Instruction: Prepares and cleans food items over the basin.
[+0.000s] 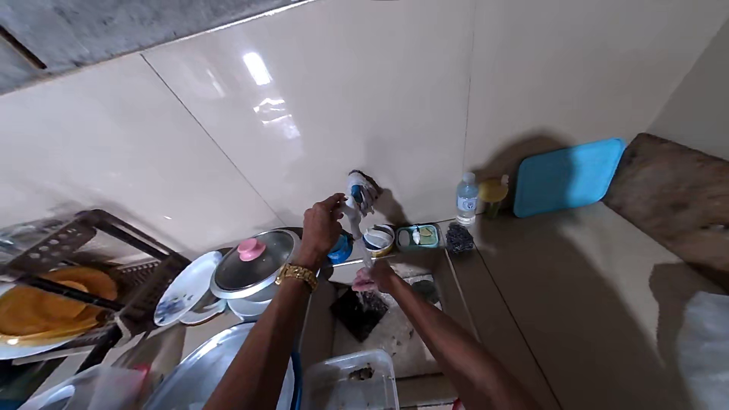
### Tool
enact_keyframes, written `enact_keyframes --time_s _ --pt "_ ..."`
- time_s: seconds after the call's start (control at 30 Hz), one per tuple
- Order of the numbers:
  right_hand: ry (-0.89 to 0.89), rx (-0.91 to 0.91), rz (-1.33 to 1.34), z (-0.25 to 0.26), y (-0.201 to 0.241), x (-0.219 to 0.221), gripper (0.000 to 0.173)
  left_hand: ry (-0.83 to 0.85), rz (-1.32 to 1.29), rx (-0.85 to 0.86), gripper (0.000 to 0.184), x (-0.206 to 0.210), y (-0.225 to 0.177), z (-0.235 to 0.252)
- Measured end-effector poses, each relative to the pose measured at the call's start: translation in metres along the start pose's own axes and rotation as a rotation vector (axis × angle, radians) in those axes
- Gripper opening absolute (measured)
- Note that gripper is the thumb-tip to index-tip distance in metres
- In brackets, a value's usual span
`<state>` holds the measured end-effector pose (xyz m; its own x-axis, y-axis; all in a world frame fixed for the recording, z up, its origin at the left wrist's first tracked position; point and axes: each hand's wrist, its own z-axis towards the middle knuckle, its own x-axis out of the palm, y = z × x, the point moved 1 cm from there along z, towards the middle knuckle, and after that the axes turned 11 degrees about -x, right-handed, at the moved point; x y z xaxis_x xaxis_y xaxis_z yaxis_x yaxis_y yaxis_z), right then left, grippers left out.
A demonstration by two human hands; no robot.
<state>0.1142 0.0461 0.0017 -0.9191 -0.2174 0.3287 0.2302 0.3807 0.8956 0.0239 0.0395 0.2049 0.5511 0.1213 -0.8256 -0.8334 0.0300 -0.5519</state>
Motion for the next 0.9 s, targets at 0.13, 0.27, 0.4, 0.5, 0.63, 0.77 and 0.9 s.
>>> enact_keyframes --time_s 0.13,0.27,0.4,0.5,0.63,0.77,0.9 --pt "0.02 -0.027 0.059 0.005 0.009 0.005 0.029 0.003 0.013 -0.006 0.046 0.003 0.002 0.0" --pt "0.29 -0.071 -0.736 -0.001 0.009 -0.011 0.031 0.028 -0.02 -0.003 0.042 0.003 0.006 0.001" --pt "0.175 -0.004 -0.994 -0.006 -0.01 -0.022 0.045 0.035 0.074 -0.015 0.042 -0.001 -0.003 0.001" --pt "0.122 0.058 -0.992 -0.001 -0.052 -0.028 0.053 0.042 0.128 -0.023 0.042 -0.002 -0.003 0.001" --pt "0.006 0.162 -0.999 -0.002 -0.088 -0.011 0.064 0.029 0.154 -0.035 0.044 0.0 -0.002 0.001" --pt "-0.073 0.206 -0.928 -0.005 -0.091 0.011 0.061 0.032 0.14 -0.04 0.049 0.001 -0.001 0.001" --pt "0.043 0.11 -1.141 -0.006 -0.053 0.036 0.052 0.042 0.141 -0.048 0.048 0.0 -0.001 0.002"
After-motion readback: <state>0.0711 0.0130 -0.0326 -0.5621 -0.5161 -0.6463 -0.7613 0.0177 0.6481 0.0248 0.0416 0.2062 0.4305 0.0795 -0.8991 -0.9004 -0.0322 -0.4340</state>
